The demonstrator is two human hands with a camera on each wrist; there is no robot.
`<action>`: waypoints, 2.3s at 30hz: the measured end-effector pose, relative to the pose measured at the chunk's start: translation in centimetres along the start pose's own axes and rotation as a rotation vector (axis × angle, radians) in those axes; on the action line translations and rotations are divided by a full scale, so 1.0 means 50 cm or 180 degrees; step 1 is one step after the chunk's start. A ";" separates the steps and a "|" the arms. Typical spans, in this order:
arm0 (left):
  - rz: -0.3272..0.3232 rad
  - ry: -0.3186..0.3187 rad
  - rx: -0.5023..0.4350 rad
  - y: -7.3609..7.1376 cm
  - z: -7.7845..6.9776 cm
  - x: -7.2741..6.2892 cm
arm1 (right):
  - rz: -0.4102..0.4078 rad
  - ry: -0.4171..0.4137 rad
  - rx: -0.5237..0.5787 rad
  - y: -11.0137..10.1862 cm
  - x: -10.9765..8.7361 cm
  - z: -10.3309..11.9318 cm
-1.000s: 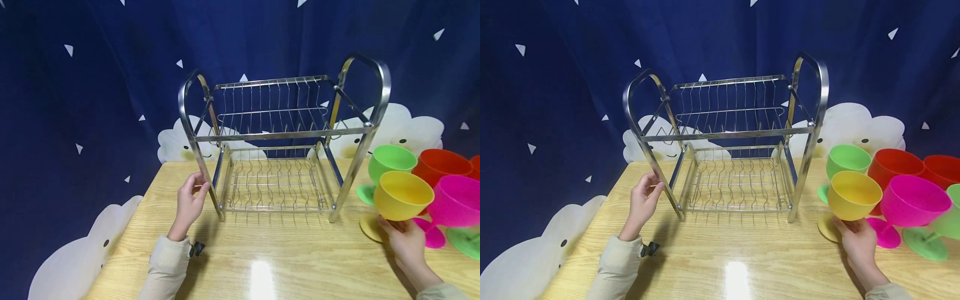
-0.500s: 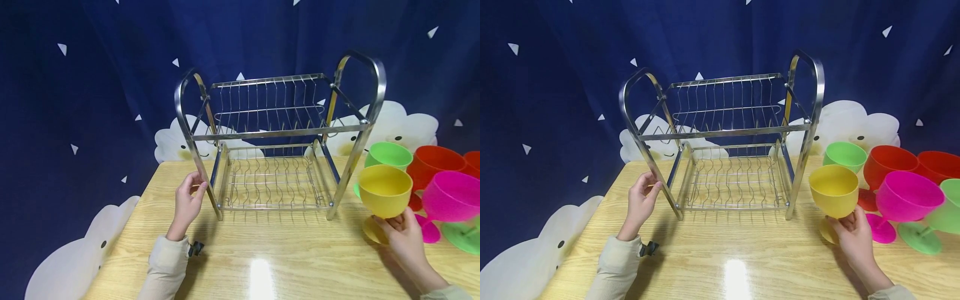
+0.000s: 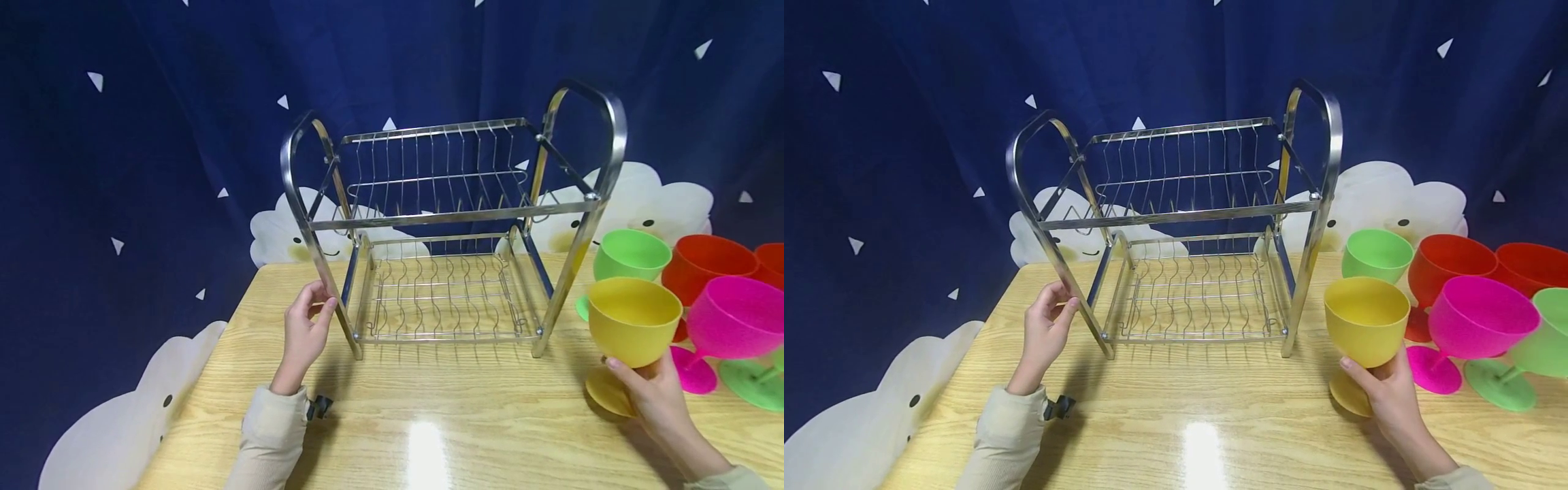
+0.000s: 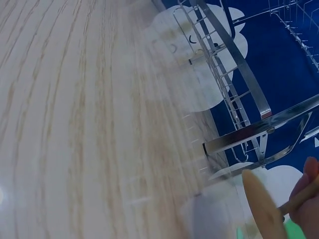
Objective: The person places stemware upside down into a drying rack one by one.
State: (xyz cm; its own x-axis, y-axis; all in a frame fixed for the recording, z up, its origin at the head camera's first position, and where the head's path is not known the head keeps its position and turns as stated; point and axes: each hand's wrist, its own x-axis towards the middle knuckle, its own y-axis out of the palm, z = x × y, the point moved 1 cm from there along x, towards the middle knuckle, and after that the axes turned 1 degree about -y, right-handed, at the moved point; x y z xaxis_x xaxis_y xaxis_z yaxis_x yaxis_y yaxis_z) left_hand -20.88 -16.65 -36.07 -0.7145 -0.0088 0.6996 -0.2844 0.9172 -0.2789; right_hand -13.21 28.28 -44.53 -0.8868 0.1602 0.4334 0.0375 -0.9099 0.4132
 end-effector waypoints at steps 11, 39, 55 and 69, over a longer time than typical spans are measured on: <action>-0.0019 -0.0050 0.0020 0.001 0.017 -0.005 | 0.0135 0.0008 -0.0270 -0.042 0.000 -0.003; -0.0015 -0.0013 0.0129 -0.003 -0.052 0.003 | 0.0509 -0.0543 -0.0983 0.067 0.010 0.113; 0.0007 -0.0006 0.0076 -0.004 -0.049 0.004 | 0.0815 -0.0521 -0.1069 0.121 0.017 0.145; 0.0024 0.0017 0.0007 -0.004 -0.047 0.006 | 0.0951 -0.0421 -0.1154 0.152 0.027 0.135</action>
State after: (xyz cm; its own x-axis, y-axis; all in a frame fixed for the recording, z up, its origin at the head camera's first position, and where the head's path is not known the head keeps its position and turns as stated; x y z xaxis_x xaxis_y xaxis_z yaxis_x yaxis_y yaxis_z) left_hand -19.54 -15.91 -34.28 -0.7132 0.0002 0.7010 -0.2804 0.9164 -0.2856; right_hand -11.00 24.15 -35.38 -0.7947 -0.1025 0.5983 0.0979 -0.9944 -0.0403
